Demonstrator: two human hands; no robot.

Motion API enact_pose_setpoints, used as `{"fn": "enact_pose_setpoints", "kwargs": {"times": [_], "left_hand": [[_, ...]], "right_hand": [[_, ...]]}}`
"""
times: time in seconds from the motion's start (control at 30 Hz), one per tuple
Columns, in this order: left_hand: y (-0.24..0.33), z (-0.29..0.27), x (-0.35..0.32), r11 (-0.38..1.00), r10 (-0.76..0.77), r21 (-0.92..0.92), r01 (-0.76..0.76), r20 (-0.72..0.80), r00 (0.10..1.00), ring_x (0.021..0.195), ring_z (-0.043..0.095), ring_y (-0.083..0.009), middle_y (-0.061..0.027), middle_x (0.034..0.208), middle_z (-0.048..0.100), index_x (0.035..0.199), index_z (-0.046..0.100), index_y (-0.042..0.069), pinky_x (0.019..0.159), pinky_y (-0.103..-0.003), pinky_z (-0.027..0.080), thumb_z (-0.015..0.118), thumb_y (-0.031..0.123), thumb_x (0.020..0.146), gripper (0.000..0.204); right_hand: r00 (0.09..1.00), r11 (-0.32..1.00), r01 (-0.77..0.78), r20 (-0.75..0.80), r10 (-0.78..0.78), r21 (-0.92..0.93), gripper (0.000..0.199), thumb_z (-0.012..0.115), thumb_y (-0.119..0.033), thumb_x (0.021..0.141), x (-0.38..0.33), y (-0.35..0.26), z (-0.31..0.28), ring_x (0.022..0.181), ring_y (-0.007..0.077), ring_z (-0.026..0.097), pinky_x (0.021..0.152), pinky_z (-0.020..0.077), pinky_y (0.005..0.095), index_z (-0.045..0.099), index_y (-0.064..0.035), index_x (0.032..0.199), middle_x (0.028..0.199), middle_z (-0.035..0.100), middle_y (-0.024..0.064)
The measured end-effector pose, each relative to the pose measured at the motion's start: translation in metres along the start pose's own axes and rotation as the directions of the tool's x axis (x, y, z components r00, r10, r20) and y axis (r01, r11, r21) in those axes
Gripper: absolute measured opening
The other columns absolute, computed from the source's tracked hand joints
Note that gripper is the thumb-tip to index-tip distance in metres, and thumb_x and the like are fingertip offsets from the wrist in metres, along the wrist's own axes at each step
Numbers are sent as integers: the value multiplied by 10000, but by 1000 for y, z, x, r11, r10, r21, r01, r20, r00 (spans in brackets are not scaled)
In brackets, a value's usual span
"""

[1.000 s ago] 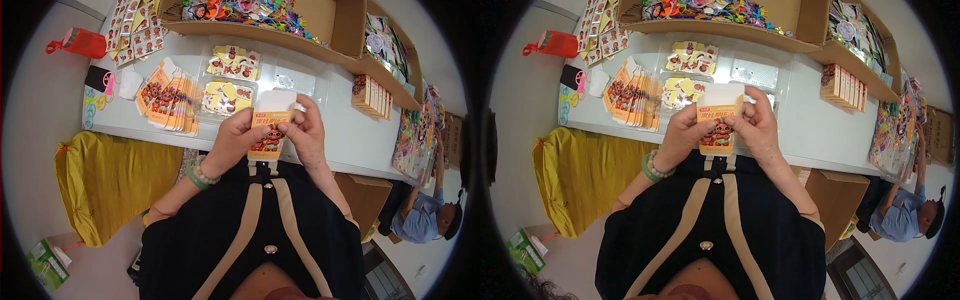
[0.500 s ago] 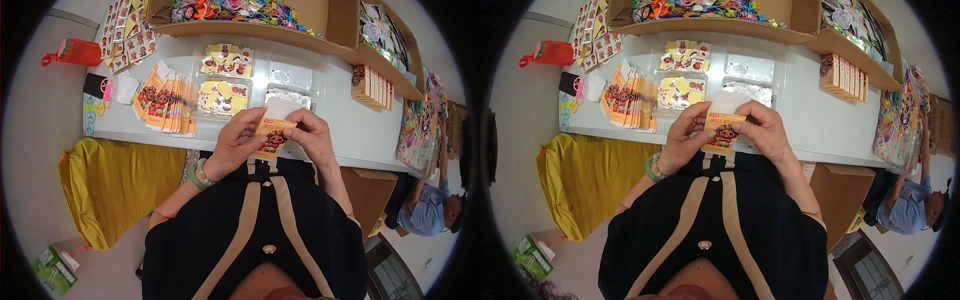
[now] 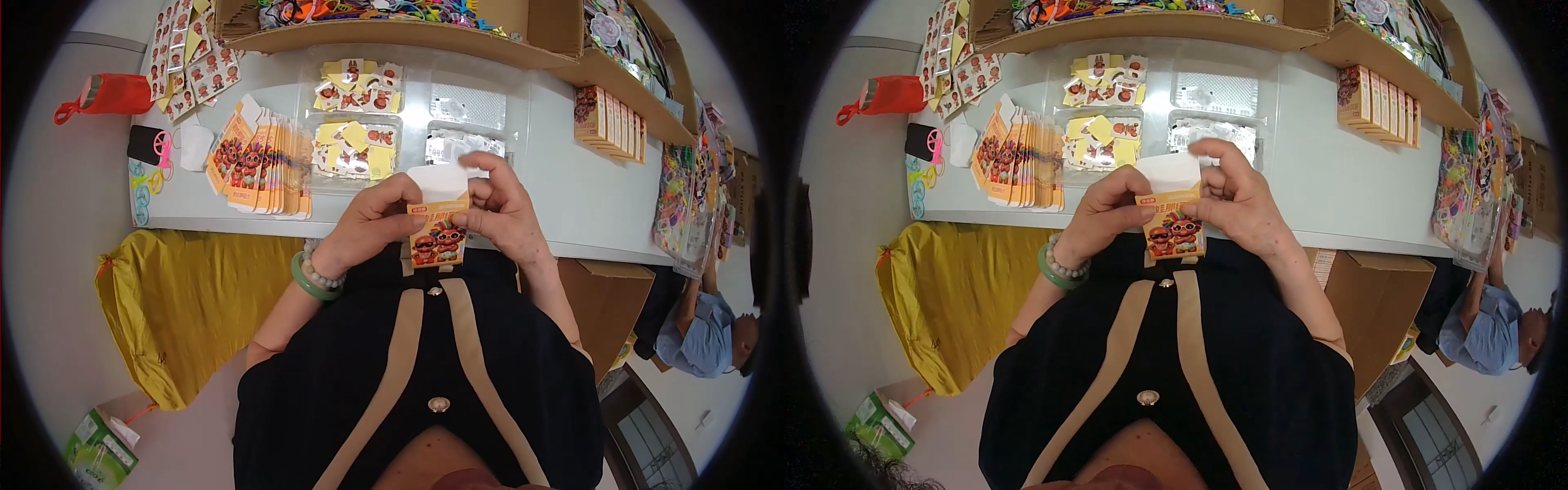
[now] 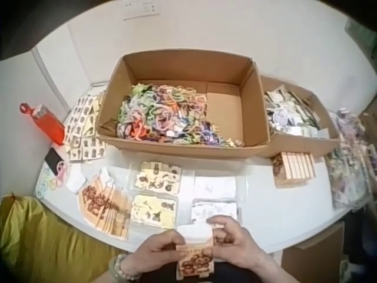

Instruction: Packaging small colorful toy packets into plastic containers and cardboard boxes.

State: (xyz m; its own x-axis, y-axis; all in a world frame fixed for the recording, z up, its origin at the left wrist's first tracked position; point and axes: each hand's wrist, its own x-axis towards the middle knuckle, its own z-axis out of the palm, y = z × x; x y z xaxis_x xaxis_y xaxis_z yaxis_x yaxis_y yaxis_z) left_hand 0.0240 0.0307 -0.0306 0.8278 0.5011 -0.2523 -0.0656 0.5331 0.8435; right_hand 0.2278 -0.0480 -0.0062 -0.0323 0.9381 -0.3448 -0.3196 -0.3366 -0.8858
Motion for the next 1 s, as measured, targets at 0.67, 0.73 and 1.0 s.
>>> {"fn": "enact_pose_setpoints", "kwargs": {"times": [0.67,0.73,1.0], "left_hand": [[-14,20,-1,968,240,106,-229,-105,965,922,585,-117,-105,1042,584,1215,304,48,779,-250,489,566,-42,858,452],[-13,19,-1,968,231,119,-219,-94,968,927,586,-121,-106,1044,585,1238,294,49,786,-255,489,564,-41,859,475],[-14,19,-2,967,214,154,-201,-74,974,921,589,-124,-103,1039,591,1287,288,61,790,-257,487,560,-40,857,519]], "right_hand": [[994,960,-109,-5,111,-259,165,626,-29,820,4,-27,10,822,82,560,729,456,217,631,21,978,905,626,33],[995,965,-99,-43,91,-242,160,625,-44,828,3,-27,12,796,77,561,708,453,215,637,23,973,870,636,28],[990,872,-68,-141,-1,-486,109,578,10,838,0,-18,16,779,78,570,703,463,215,646,42,916,838,640,32]]}}
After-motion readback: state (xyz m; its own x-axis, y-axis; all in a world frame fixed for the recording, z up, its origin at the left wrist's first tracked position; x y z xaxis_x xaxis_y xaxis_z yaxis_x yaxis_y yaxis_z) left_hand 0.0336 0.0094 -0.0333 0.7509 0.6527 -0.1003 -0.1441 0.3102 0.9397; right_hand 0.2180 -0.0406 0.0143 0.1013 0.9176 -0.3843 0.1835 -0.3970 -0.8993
